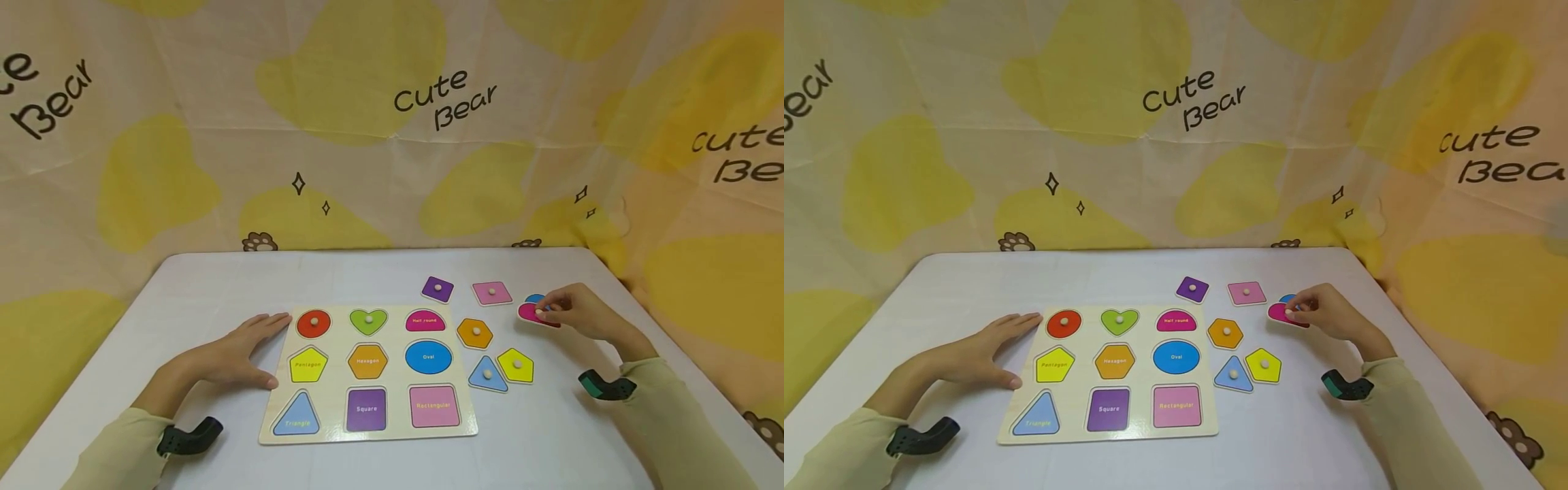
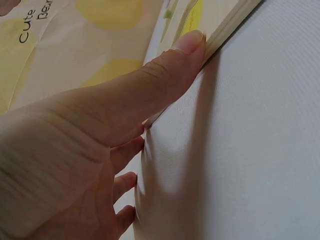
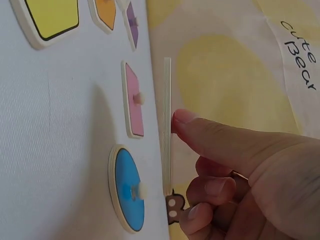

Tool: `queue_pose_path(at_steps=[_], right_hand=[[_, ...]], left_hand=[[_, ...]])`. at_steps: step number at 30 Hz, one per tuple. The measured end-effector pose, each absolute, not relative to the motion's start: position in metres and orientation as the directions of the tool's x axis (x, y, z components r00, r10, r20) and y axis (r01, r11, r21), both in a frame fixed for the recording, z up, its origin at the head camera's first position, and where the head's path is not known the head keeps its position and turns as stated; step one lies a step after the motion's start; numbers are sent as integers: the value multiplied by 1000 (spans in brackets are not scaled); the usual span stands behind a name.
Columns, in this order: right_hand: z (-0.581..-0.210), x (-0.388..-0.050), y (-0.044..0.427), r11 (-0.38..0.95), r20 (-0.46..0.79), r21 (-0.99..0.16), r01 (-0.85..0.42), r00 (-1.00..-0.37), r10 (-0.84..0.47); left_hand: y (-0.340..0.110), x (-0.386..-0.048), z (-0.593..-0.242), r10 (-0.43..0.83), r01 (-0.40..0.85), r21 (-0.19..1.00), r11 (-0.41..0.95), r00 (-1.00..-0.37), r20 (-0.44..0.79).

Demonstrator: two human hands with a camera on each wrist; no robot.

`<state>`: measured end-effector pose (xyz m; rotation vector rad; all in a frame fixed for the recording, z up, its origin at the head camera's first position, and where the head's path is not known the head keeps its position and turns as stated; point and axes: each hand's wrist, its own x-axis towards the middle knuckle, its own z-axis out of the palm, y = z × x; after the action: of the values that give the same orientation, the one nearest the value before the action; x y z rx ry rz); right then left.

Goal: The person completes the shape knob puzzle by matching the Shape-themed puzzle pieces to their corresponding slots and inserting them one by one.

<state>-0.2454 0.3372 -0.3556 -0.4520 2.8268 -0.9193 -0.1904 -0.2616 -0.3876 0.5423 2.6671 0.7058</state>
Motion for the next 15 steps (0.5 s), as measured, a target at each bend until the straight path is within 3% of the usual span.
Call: queue_pose_path(at_steps=[15], right_hand=[[-347, -251, 313, 742, -23, -613, -272, -933, -360]], left_hand=[[-262, -192, -388, 454, 299, 524, 798, -869, -196]])
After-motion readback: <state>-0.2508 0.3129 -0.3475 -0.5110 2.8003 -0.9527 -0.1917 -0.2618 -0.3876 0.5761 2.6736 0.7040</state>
